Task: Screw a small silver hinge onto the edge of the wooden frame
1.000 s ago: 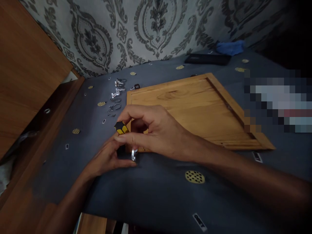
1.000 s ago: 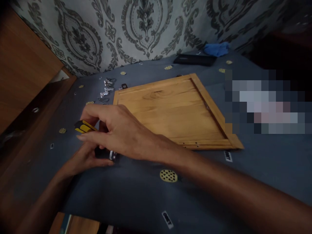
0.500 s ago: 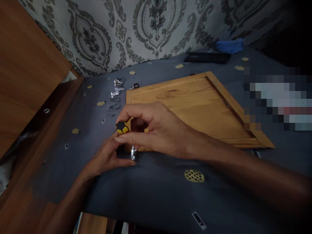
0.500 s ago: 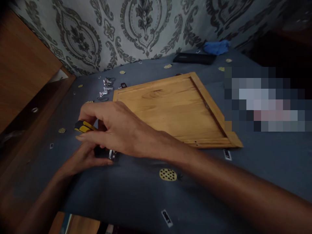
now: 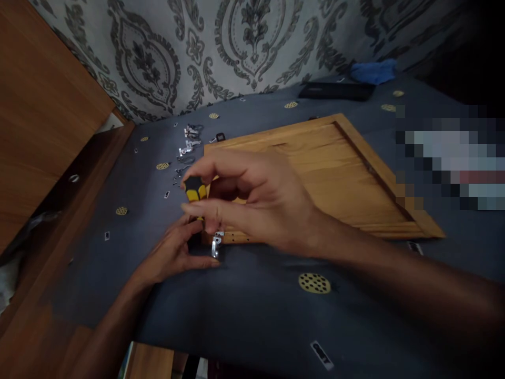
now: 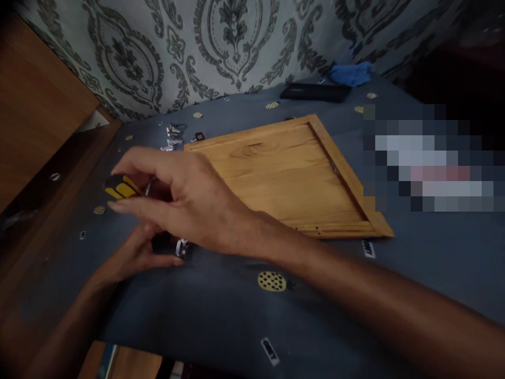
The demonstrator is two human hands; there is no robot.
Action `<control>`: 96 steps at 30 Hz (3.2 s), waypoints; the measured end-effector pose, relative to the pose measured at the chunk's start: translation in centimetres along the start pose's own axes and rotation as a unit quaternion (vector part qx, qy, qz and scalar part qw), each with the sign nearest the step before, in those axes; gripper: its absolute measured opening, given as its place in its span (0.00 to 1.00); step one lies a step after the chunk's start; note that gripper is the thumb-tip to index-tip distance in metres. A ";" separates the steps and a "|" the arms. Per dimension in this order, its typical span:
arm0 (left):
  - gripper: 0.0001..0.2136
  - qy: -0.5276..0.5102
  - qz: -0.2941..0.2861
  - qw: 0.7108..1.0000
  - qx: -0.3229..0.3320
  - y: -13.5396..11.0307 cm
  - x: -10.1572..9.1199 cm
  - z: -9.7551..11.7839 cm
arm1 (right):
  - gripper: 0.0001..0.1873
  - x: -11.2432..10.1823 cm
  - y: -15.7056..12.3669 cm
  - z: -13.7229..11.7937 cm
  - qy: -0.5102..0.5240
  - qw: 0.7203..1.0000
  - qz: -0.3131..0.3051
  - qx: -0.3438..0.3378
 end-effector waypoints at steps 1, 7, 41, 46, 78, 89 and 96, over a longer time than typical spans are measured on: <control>0.26 0.000 -0.003 1.000 0.011 0.1 0.0 0.4 | 0.07 -0.3 0.0 0.0 0.007 1.000 0.022 0.013; 0.17 -0.011 -0.014 0.999 0.031 0.7 -0.1 1.7 | 0.08 -0.8 0.2 0.5 -0.022 0.999 0.022 0.030; 0.21 -0.015 -0.005 1.000 -0.002 0.0 -0.1 0.1 | 0.06 0.0 0.1 0.0 -0.162 0.985 -0.041 -0.046; 0.19 -0.014 -0.001 1.000 0.020 0.1 -0.2 0.7 | 0.08 0.3 0.1 -0.2 -0.152 0.984 -0.088 -0.028; 0.24 0.014 -0.010 0.999 -0.038 -0.1 -0.2 -0.7 | 0.04 0.5 -0.2 0.0 -0.225 0.970 -0.084 -0.018; 0.24 0.007 -0.003 1.000 -0.023 -0.1 -0.2 -0.5 | 0.08 0.6 -0.1 0.0 -0.189 0.977 -0.096 -0.030; 0.21 0.009 -0.005 1.000 -0.009 0.4 -0.4 0.8 | 0.16 -1.7 0.2 -1.1 -0.135 0.988 0.059 -0.049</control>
Point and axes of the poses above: each hand's wrist, its own y-axis towards the middle knuckle, its own x-axis out of the palm, z = x × y, the point moved 8 cm from there along y, towards the middle knuckle, and after that the axes turned 8 degrees about -y, right-handed, at the moved point
